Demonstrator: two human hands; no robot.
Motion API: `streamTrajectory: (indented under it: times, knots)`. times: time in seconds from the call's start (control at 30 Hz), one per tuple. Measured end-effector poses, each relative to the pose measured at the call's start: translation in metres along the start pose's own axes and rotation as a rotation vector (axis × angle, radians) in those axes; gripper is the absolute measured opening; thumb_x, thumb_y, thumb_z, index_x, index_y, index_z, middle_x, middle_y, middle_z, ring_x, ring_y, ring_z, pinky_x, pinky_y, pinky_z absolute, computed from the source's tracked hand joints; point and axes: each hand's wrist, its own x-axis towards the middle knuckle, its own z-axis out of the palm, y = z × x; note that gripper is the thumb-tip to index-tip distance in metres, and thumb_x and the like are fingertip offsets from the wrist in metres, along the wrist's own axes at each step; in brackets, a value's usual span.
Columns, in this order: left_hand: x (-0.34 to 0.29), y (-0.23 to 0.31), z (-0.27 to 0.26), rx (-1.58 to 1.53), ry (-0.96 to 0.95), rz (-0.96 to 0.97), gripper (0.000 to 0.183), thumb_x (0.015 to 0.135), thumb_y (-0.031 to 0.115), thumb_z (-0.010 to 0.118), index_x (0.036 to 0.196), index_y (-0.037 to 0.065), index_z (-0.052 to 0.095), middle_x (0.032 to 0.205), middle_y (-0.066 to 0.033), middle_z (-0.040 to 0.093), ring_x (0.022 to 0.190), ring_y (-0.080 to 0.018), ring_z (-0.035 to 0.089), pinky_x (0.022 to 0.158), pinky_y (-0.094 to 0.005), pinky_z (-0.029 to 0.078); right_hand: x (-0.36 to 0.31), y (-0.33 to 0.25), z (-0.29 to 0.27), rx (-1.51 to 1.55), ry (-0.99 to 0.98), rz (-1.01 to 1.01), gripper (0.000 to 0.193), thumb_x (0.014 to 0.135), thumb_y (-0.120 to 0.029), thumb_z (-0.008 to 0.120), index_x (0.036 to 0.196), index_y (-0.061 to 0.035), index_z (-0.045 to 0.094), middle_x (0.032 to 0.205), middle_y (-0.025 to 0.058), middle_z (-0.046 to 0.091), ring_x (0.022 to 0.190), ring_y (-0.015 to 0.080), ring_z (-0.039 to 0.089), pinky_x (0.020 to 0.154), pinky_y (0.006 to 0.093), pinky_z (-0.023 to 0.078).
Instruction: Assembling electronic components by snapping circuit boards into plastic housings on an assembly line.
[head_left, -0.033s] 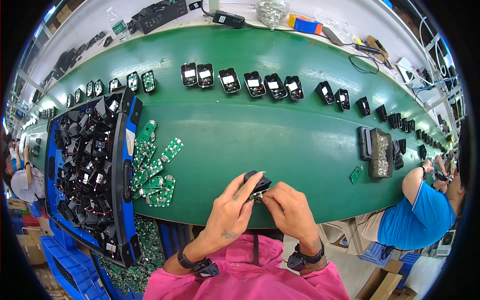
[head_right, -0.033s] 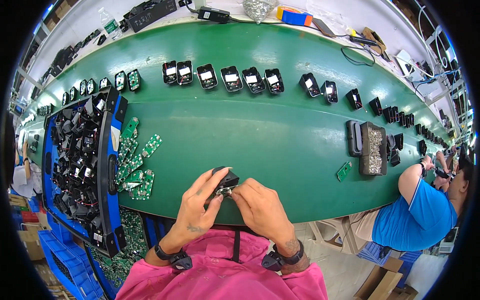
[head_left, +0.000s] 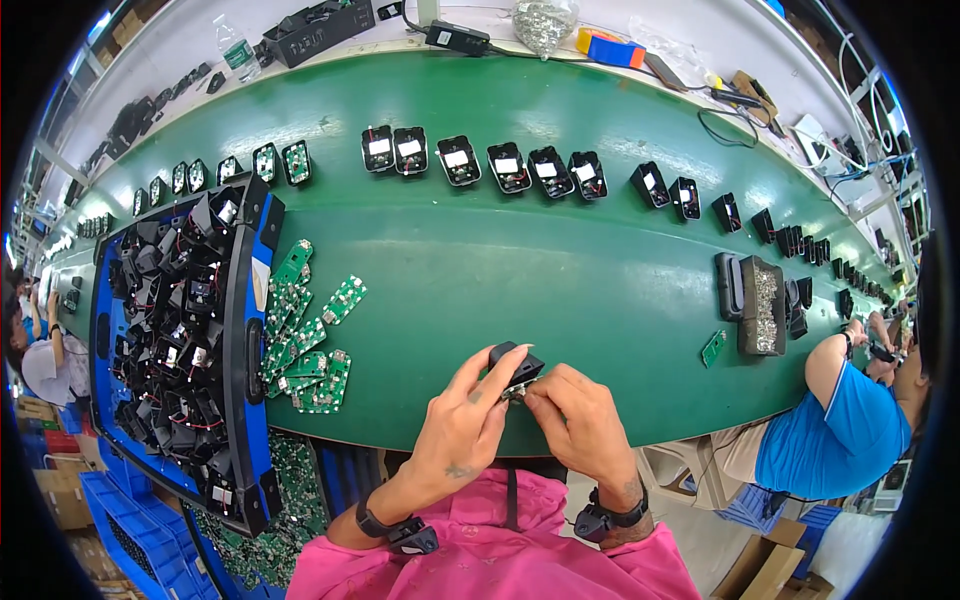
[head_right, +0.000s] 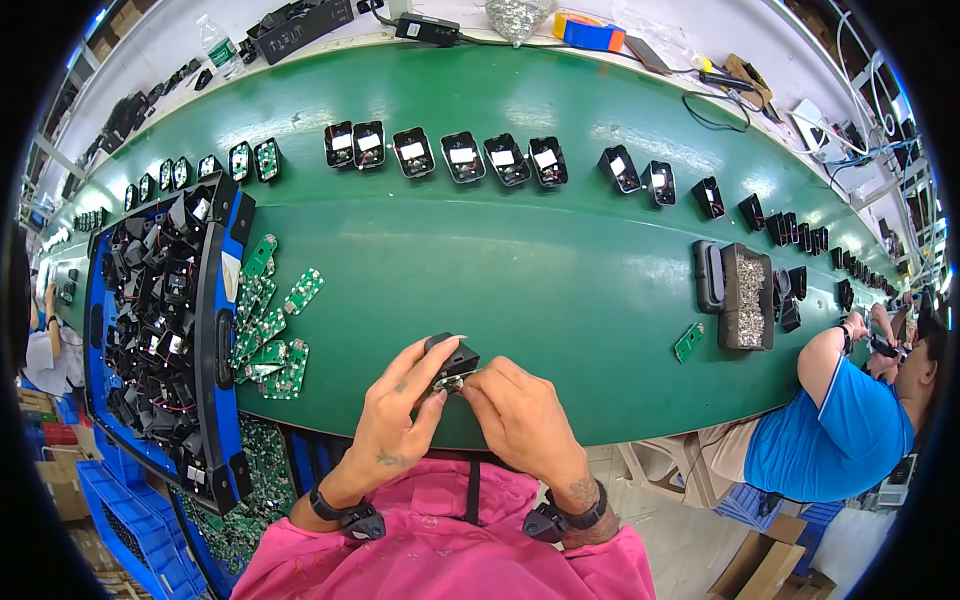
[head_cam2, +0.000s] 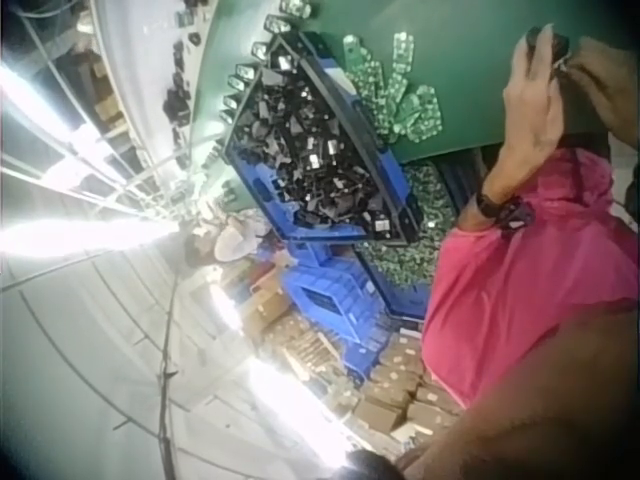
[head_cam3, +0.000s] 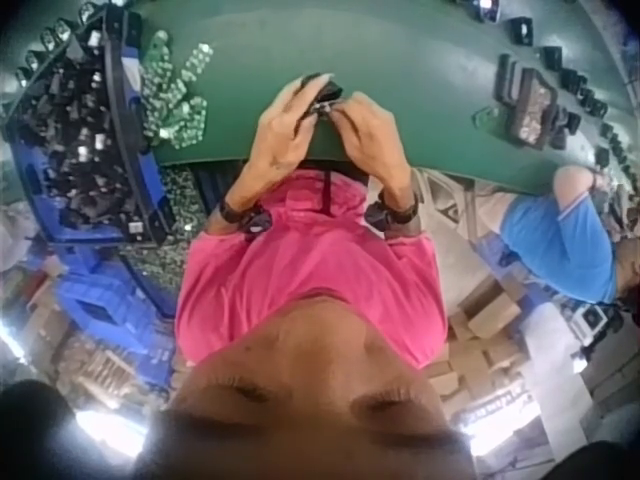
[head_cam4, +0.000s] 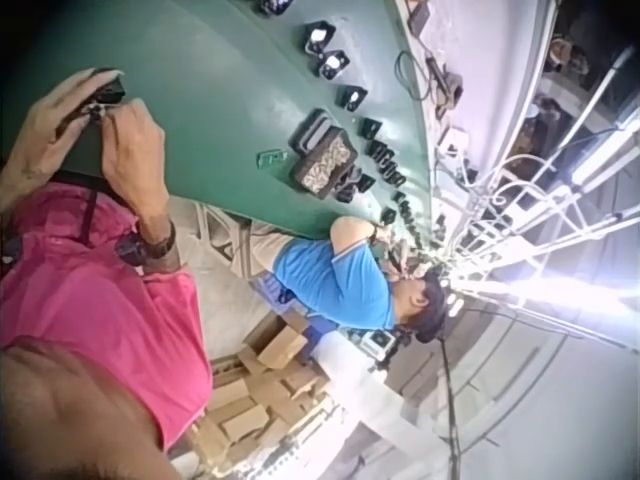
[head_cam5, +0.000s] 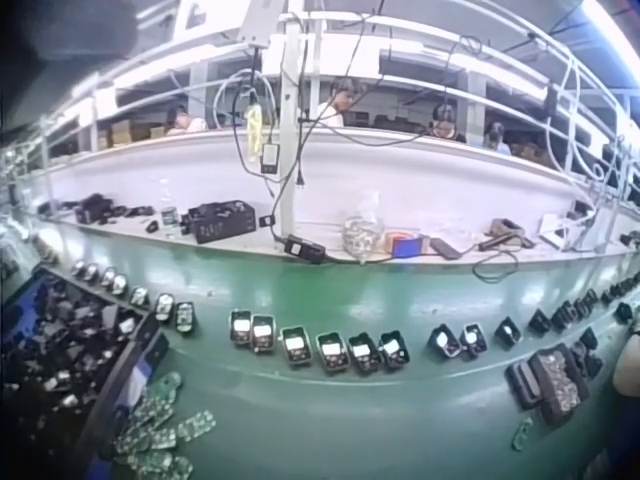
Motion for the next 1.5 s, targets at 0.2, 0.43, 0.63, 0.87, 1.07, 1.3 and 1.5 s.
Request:
streamTrajectory:
  times: [0.2,0.43,0.63,0.87,1.07,1.3,1.5]
  knots:
    - [-0.003,0.008,0.005,-0.003,0.033,-0.092,0.058,0.082,-0.012,0.059,0.138,0.005,0.056,0.129,-0.0222,0.057,0.104,-0.0384,0.066,0.081,-0.0381,0.056,-0.004,0.000,0.012,-0.106,0.063,-0.039,0.007,0.088,0.000,0.065,0.094,-0.0007,0.063,0.083,0.0123,0.058,0.073,0.0333,0.062,0.060,0.0421,0.049]
    - [0.002,-0.003,0.001,-0.387,0.107,-0.236,0.059,0.088,-0.011,0.059,0.144,0.006,0.051,0.133,-0.0132,0.056,0.103,-0.0195,0.068,0.081,-0.0265,0.058,-0.003,-0.011,0.020,-0.002,0.323,0.143,0.007,0.089,-0.001,0.067,0.095,0.0014,0.064,0.079,0.0092,0.061,0.064,0.0184,0.060,0.057,0.0309,0.047]
    - [-0.003,-0.002,-0.005,-0.618,-0.029,-0.199,0.063,0.089,-0.009,0.065,0.148,0.007,0.045,0.141,-0.0095,0.048,0.109,-0.0172,0.065,0.091,-0.0290,0.058,-0.014,0.013,0.018,0.464,0.214,0.319,0.011,0.093,-0.004,0.068,0.096,0.0045,0.062,0.077,0.0061,0.063,0.062,0.0099,0.063,0.052,0.0242,0.047]
    - [0.005,0.005,0.003,-0.492,0.001,-0.223,0.058,0.087,-0.010,0.064,0.142,0.007,0.052,0.135,-0.0115,0.053,0.114,-0.0188,0.063,0.091,-0.0303,0.058,-0.016,-0.002,0.026,0.775,0.305,0.193,0.009,0.093,0.001,0.066,0.088,0.0062,0.061,0.087,0.0071,0.063,0.064,0.0122,0.065,0.056,0.0245,0.052]
    - [0.019,0.002,0.024,-0.295,-0.012,-0.114,0.053,0.088,-0.008,0.061,0.138,0.008,0.056,0.131,-0.0132,0.055,0.108,-0.0236,0.065,0.085,-0.0307,0.059,-0.013,0.021,0.005,0.778,0.409,0.318,0.016,0.096,-0.001,0.062,0.081,0.0045,0.063,0.074,0.0045,0.061,0.055,0.0080,0.057,0.044,0.0225,0.040]
    - [0.036,0.010,0.040,-0.163,0.025,-0.097,0.048,0.086,0.000,0.067,0.133,0.011,0.062,0.129,-0.0137,0.061,0.101,-0.0214,0.066,0.080,-0.0298,0.055,-0.007,0.022,-0.042,0.438,0.008,0.315,0.020,0.091,-0.008,0.070,0.077,0.0032,0.062,0.064,0.0051,0.056,0.055,0.0093,0.047,0.049,0.0286,0.037]
    - [0.047,0.023,0.039,-0.065,0.021,0.043,0.053,0.086,-0.011,0.054,0.136,0.006,0.059,0.134,-0.0158,0.061,0.110,-0.0244,0.068,0.088,-0.0344,0.057,0.002,0.022,-0.054,0.289,0.072,0.302,0.022,0.089,-0.013,0.074,0.077,0.0030,0.064,0.062,0.0045,0.053,0.055,0.0094,0.044,0.050,0.0289,0.034]
